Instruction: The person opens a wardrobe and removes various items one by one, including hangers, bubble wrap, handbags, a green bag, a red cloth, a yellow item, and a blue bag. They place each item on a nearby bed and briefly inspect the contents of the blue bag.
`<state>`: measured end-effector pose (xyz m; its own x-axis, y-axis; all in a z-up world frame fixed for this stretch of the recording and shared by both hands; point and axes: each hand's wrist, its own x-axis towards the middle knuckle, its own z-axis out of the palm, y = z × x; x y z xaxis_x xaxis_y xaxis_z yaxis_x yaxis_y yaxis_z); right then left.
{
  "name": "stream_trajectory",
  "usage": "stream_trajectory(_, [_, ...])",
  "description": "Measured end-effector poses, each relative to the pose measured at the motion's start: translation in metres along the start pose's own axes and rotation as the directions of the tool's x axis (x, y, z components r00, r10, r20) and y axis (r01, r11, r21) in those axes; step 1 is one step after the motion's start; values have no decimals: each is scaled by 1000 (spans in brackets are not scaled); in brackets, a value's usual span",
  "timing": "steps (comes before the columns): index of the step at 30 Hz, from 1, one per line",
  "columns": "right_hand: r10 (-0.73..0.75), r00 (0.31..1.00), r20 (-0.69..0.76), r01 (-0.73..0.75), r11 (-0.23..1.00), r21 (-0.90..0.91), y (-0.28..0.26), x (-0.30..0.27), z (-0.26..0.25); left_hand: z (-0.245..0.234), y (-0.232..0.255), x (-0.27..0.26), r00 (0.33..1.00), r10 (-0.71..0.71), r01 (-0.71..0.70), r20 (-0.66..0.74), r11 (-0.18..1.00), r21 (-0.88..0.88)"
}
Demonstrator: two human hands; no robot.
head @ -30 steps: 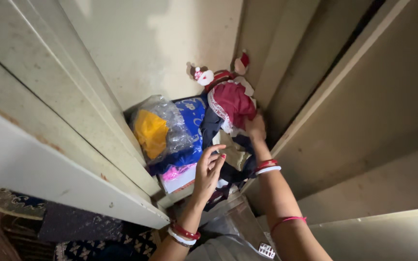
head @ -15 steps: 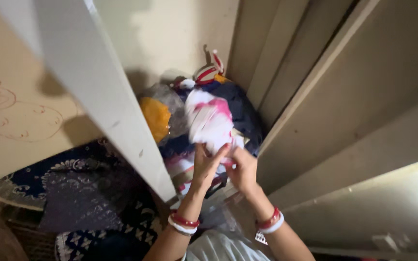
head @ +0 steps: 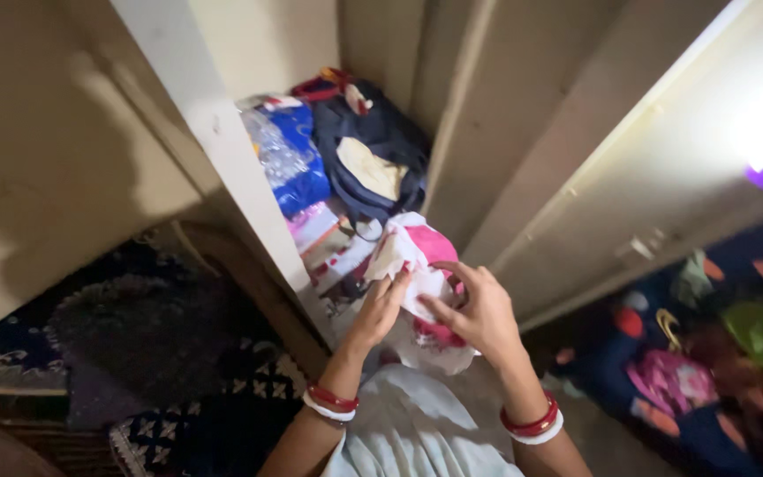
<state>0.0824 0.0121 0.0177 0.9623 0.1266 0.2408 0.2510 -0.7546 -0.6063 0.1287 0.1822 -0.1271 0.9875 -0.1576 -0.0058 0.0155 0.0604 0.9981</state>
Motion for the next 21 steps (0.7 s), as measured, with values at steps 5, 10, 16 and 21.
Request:
stream_trajectory(5, [298,941,162,-339,810,479,20,-61,10,35,28,-47,992,41,-19,122,984,-179])
stream_trajectory(10, [190,981,-26,-179,957,229,42,-115,14,48,47,-60,919,-58,210,389,908,-361])
stream_trajectory(16, [251,967,51,-248,863,440,77,-168,18,70,31,-73,869,-184,259,459,960,-106])
stream_trajectory(21, [360,929,84,-299,599,742,110,-188,20,93,26,-68,898,32,157,440,909,-386])
